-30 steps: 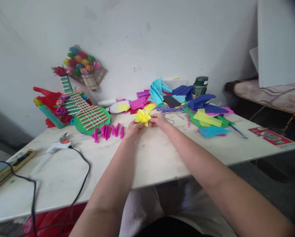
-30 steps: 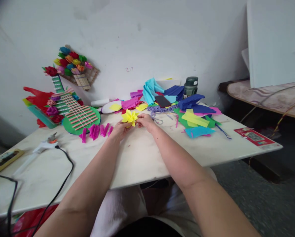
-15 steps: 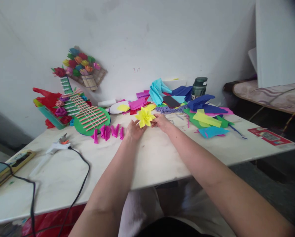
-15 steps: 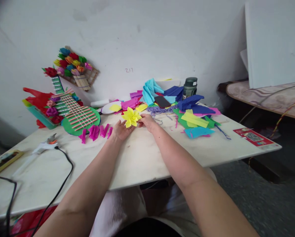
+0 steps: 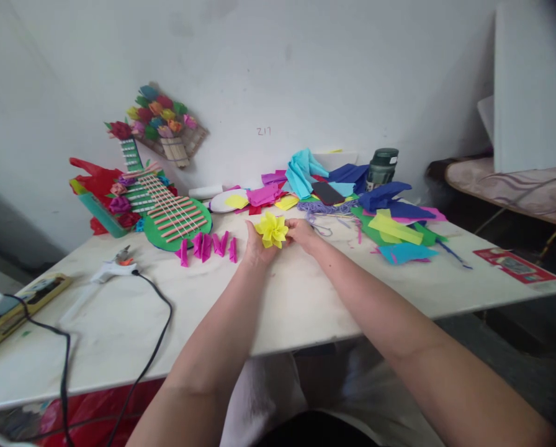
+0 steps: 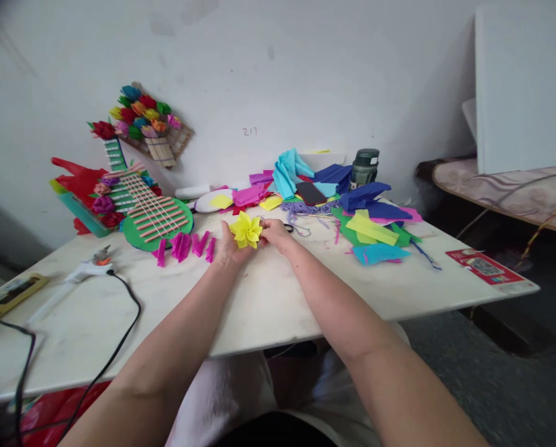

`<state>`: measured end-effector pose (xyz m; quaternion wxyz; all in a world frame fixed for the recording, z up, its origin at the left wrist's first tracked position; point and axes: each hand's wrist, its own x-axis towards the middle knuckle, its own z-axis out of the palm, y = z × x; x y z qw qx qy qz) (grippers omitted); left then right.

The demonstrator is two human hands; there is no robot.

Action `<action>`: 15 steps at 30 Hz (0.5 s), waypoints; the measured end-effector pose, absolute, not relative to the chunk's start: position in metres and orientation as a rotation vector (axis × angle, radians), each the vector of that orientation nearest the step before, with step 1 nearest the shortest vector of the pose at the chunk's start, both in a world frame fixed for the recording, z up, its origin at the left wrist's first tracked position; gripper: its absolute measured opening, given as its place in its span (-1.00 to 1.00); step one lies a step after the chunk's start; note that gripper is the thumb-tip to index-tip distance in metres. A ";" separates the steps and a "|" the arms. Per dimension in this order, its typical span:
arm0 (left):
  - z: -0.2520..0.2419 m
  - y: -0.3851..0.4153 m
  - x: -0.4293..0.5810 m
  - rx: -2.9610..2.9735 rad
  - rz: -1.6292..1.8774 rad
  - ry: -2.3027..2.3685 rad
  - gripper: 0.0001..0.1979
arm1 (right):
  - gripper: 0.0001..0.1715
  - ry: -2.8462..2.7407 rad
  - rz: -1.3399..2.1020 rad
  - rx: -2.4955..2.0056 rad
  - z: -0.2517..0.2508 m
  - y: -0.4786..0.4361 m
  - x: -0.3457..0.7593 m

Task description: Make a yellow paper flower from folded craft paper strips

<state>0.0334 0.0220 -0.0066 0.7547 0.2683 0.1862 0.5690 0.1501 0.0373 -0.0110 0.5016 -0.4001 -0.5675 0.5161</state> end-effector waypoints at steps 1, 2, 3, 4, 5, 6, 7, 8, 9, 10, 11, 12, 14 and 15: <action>-0.006 0.021 0.034 0.617 1.251 0.391 -0.19 | -0.90 -1.376 1.238 -0.970 -0.011 0.037 0.150; -0.006 0.019 0.034 0.646 1.258 0.369 -0.18 | -0.90 -1.381 1.227 -0.978 -0.011 0.037 0.149; -0.006 0.018 0.034 0.668 1.264 0.347 -0.20 | -0.90 -1.382 1.214 -0.991 -0.011 0.037 0.149; -0.006 0.016 0.034 0.682 1.264 0.334 -0.27 | -0.91 -1.382 1.199 -1.005 -0.011 0.037 0.149; -0.006 0.015 0.034 0.692 1.262 0.330 -0.37 | -0.91 -1.379 1.182 -1.020 -0.011 0.037 0.149; -0.006 0.014 0.033 0.703 1.261 0.333 -0.49 | -0.91 -1.378 1.161 -1.032 -0.011 0.038 0.149; -0.005 0.013 0.033 0.716 1.266 0.340 -0.62 | -0.91 -1.382 1.135 -1.041 -0.012 0.039 0.149; -0.005 0.013 0.032 0.733 1.276 0.348 -0.72 | -0.91 -1.395 1.100 -1.046 -0.013 0.041 0.149; -0.005 0.012 0.031 0.753 1.288 0.355 -0.78 | -0.92 -1.416 1.053 -1.050 -0.015 0.043 0.149; -0.005 0.012 0.030 0.776 1.297 0.358 -0.80 | -0.92 -1.442 0.999 -1.056 -0.016 0.044 0.149; -0.004 0.012 0.029 0.798 1.301 0.362 -0.80 | -0.93 -1.469 0.940 -1.067 -0.018 0.046 0.149; -0.004 0.012 0.028 0.817 1.298 0.375 -0.78 | -0.94 -1.493 0.882 -1.082 -0.019 0.048 0.150; -0.004 0.012 0.027 0.852 1.284 0.439 -0.75 | -0.93 -1.529 0.779 -1.113 -0.020 0.050 0.150; -0.004 0.013 0.027 0.867 1.287 0.490 -0.74 | -0.92 -1.541 0.736 -1.124 -0.021 0.050 0.151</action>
